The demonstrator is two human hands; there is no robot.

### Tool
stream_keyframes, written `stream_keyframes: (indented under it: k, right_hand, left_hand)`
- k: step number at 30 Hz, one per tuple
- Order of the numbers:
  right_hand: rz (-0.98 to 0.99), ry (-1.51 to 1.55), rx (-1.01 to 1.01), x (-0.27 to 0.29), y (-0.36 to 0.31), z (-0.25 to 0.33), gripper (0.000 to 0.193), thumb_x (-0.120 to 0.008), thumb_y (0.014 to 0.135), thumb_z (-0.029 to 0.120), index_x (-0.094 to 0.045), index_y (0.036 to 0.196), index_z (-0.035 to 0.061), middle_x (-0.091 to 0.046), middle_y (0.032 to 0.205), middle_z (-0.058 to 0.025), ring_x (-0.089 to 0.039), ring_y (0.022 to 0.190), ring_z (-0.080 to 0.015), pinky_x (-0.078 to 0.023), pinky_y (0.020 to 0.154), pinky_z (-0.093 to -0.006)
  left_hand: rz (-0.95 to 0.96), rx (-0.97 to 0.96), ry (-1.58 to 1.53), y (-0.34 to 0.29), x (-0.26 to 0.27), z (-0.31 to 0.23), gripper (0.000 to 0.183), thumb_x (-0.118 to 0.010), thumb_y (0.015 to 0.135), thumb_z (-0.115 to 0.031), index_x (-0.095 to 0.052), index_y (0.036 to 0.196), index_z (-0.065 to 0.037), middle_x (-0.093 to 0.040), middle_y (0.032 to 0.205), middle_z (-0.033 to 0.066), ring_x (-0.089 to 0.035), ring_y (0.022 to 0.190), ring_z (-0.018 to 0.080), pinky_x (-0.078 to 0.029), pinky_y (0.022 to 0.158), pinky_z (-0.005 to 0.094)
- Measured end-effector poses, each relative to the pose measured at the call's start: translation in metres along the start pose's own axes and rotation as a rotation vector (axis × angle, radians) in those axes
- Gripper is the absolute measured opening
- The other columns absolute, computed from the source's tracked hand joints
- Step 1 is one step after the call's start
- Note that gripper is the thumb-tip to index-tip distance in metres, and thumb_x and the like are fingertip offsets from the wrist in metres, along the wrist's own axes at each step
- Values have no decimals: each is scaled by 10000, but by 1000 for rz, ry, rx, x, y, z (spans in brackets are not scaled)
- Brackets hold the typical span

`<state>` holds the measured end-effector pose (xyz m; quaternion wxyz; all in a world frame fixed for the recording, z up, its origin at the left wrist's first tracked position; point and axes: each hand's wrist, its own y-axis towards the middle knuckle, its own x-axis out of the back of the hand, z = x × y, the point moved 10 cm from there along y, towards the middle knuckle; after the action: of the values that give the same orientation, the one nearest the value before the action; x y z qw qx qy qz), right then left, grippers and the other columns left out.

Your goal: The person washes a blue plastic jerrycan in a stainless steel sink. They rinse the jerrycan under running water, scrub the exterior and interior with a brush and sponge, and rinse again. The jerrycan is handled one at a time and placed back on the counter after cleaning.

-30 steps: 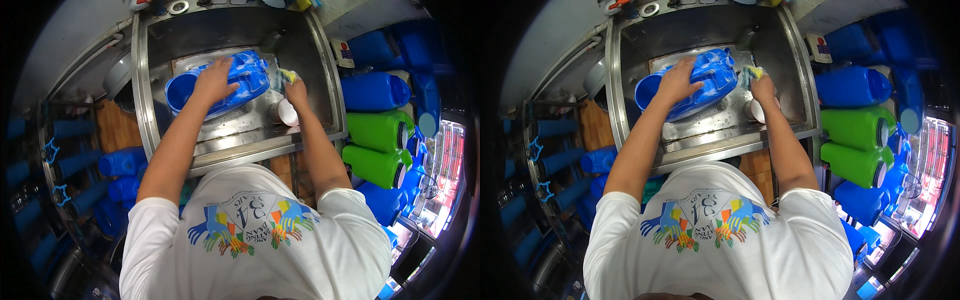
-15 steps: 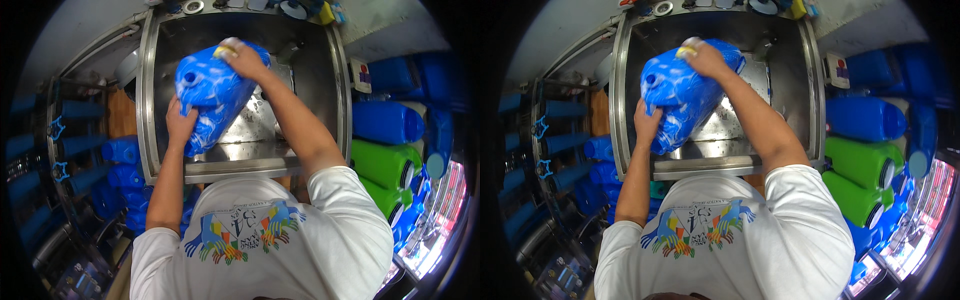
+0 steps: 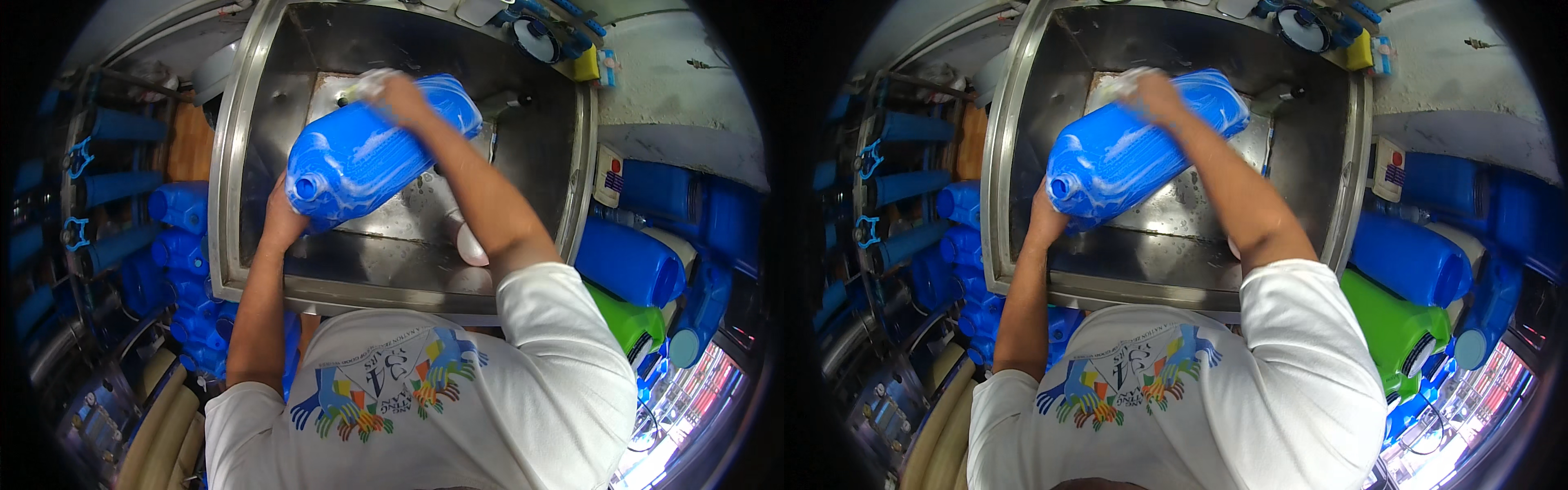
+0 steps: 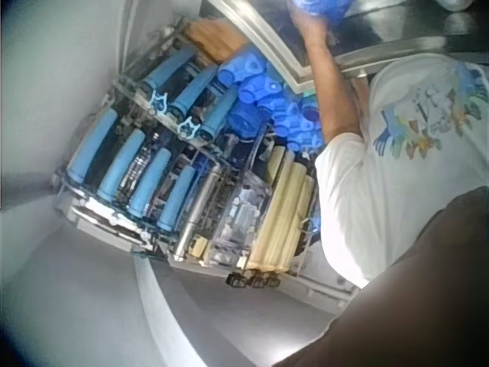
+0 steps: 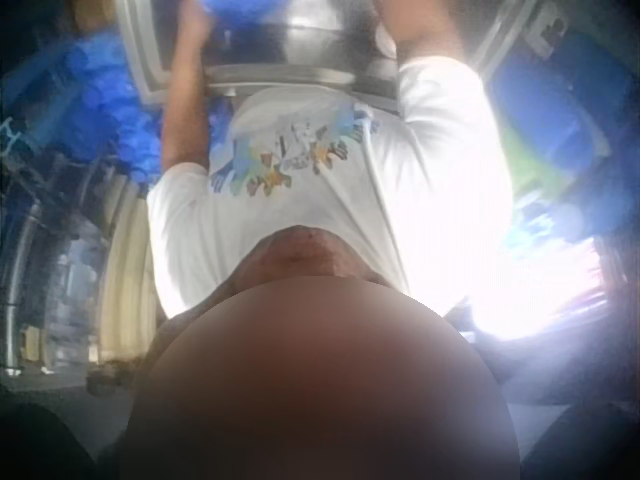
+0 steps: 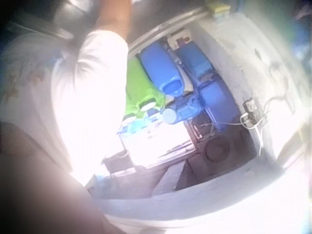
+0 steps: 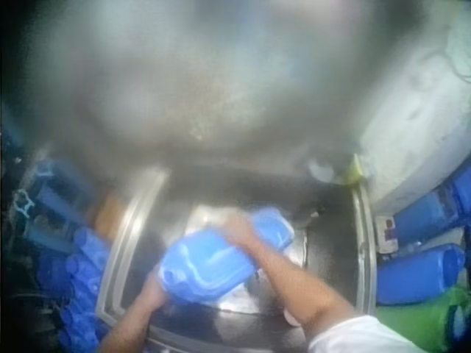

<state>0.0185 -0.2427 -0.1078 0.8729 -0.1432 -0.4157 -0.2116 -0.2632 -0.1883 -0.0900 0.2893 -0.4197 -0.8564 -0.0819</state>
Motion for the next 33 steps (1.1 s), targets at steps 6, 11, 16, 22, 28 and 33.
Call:
stream_keyframes:
  k: [6, 11, 16, 22, 28, 33]
  right_hand:
    - [-439, -133, 358, 22, -142, 30, 219, -634, 896, 206, -715, 1082, 124, -668, 1183, -155, -616, 1112, -368, -415, 1078, -525]
    - [-436, 63, -291, 74, -51, -190, 484, -566, 969, 393, -650, 1241, 2, -671, 1176, -261, -633, 1113, -421, -483, 981, -458]
    - [183, 60, -31, 4, 36, -116, 514, -578, 946, 470, -697, 1206, 42, -683, 1185, -241, -654, 1097, -399, -492, 963, -469]
    - [-108, -56, -71, 36, -18, -128, 442, -482, 1021, 376, -669, 1241, 41, -659, 1266, -206, -601, 1191, -395, -440, 1049, -447]
    - [-522, -53, -299, 69, -118, -141, 369, -453, 1021, 172, -627, 1278, -27, -558, 1379, -287, -567, 1253, -406, -434, 1068, -431]
    - [-607, 383, 74, 48, -164, 33, 370, -499, 964, 52, -609, 1314, 12, -433, 1516, -260, -419, 1403, -399, -317, 1177, -466]
  left_hand:
    - [34, 47, -90, 2, 4, 20, 538, -750, 751, 18, -624, 1272, -34, -664, 1235, 182, -658, 1150, 344, -513, 975, 397]
    - [44, -77, -217, 0, -1, 7, 540, -753, 789, -22, -609, 1309, -35, -647, 1288, 188, -642, 1189, 348, -510, 994, 387]
    - [-12, -86, -56, -1, 1, -5, 515, -754, 809, -55, -614, 1303, -26, -631, 1326, 190, -632, 1203, 357, -515, 993, 388]
    - [-6, -164, -56, 1, 5, -9, 440, -744, 833, -60, -639, 1258, -25, -680, 1219, 174, -664, 1137, 323, -525, 959, 390]
    - [9, -109, -210, 9, 7, -14, 422, -734, 804, -50, -656, 1218, -21, -688, 1182, 175, -672, 1106, 348, -524, 957, 386]
    - [-14, -73, -87, 29, -1, -52, 451, -745, 777, -97, -664, 1217, -30, -642, 1290, 198, -623, 1197, 359, -481, 1034, 407]
